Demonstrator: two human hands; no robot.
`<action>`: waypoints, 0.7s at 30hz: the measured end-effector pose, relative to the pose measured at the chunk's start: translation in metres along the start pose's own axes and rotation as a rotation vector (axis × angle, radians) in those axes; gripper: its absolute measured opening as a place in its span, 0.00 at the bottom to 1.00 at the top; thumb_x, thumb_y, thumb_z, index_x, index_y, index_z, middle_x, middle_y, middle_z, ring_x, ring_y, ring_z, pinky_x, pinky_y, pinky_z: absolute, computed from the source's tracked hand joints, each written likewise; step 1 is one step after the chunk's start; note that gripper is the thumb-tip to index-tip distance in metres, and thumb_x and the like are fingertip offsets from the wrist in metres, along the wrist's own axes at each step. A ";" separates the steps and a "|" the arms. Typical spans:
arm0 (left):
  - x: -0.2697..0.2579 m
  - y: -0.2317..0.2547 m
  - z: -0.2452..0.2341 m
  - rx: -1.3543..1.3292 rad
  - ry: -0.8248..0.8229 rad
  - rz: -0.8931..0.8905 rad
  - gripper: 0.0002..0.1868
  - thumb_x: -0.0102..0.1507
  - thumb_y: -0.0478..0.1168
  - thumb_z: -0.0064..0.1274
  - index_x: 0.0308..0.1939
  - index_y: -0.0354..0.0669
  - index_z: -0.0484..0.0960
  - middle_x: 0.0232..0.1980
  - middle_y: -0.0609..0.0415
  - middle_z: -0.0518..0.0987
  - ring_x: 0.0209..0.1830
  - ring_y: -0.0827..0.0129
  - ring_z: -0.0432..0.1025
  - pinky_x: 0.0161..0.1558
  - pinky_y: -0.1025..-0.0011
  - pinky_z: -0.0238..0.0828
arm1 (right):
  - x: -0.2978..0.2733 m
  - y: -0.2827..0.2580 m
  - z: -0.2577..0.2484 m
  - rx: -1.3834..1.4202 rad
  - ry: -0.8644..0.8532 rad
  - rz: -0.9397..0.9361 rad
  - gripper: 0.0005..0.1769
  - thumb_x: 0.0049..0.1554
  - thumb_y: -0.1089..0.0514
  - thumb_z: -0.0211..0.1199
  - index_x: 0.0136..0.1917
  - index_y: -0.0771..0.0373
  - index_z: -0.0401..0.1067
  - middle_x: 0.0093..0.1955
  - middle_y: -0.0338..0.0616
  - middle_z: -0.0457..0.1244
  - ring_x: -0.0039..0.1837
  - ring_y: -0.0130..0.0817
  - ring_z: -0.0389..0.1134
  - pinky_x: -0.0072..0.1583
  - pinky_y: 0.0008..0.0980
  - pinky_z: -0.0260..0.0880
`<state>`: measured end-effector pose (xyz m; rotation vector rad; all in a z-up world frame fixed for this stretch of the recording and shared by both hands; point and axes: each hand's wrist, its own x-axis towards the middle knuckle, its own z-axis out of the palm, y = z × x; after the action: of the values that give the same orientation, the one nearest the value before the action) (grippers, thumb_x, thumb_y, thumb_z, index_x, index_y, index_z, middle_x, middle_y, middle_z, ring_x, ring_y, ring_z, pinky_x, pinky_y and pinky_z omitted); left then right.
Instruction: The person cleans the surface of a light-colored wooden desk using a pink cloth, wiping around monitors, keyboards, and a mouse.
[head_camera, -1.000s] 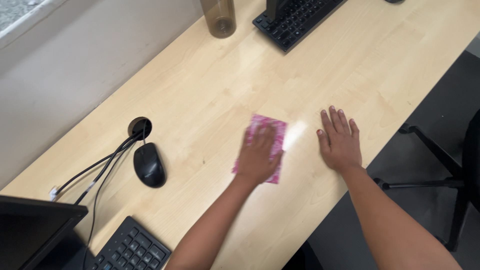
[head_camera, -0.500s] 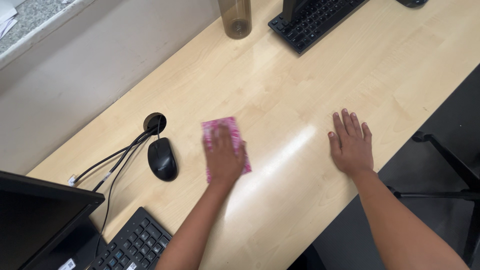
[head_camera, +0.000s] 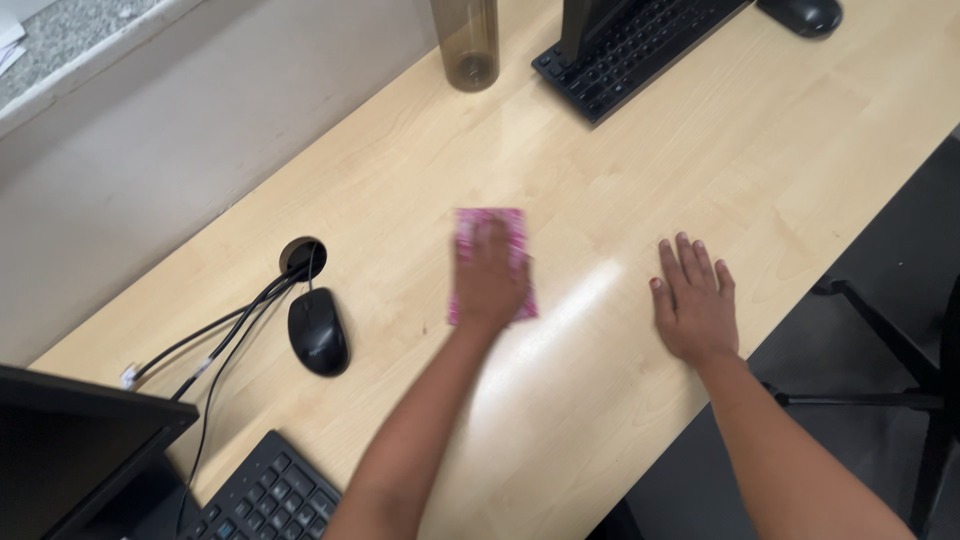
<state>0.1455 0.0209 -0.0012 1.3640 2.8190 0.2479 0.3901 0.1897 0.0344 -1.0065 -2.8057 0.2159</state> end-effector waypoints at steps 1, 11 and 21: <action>-0.001 0.016 0.001 -0.047 -0.056 0.055 0.39 0.71 0.59 0.25 0.81 0.41 0.47 0.84 0.48 0.47 0.84 0.58 0.39 0.79 0.48 0.28 | 0.001 0.000 0.000 -0.007 -0.004 0.000 0.34 0.67 0.42 0.35 0.83 0.51 0.48 0.85 0.45 0.43 0.85 0.40 0.37 0.80 0.50 0.31; 0.031 0.093 -0.009 -0.074 -0.141 0.402 0.41 0.69 0.62 0.26 0.80 0.43 0.47 0.84 0.52 0.46 0.84 0.58 0.38 0.78 0.49 0.26 | -0.001 0.002 0.001 -0.015 0.024 -0.013 0.34 0.67 0.42 0.36 0.83 0.50 0.49 0.85 0.45 0.43 0.85 0.41 0.40 0.79 0.50 0.33; 0.110 -0.031 0.022 -0.049 -0.053 -0.046 0.43 0.70 0.63 0.27 0.81 0.41 0.43 0.85 0.50 0.41 0.85 0.60 0.34 0.78 0.49 0.24 | 0.001 -0.001 -0.003 -0.007 -0.018 0.012 0.34 0.66 0.42 0.36 0.83 0.50 0.48 0.85 0.43 0.42 0.85 0.39 0.38 0.80 0.49 0.31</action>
<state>0.0543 0.0909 -0.0202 1.2751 2.7783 0.2739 0.3896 0.1894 0.0378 -1.0281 -2.8190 0.2175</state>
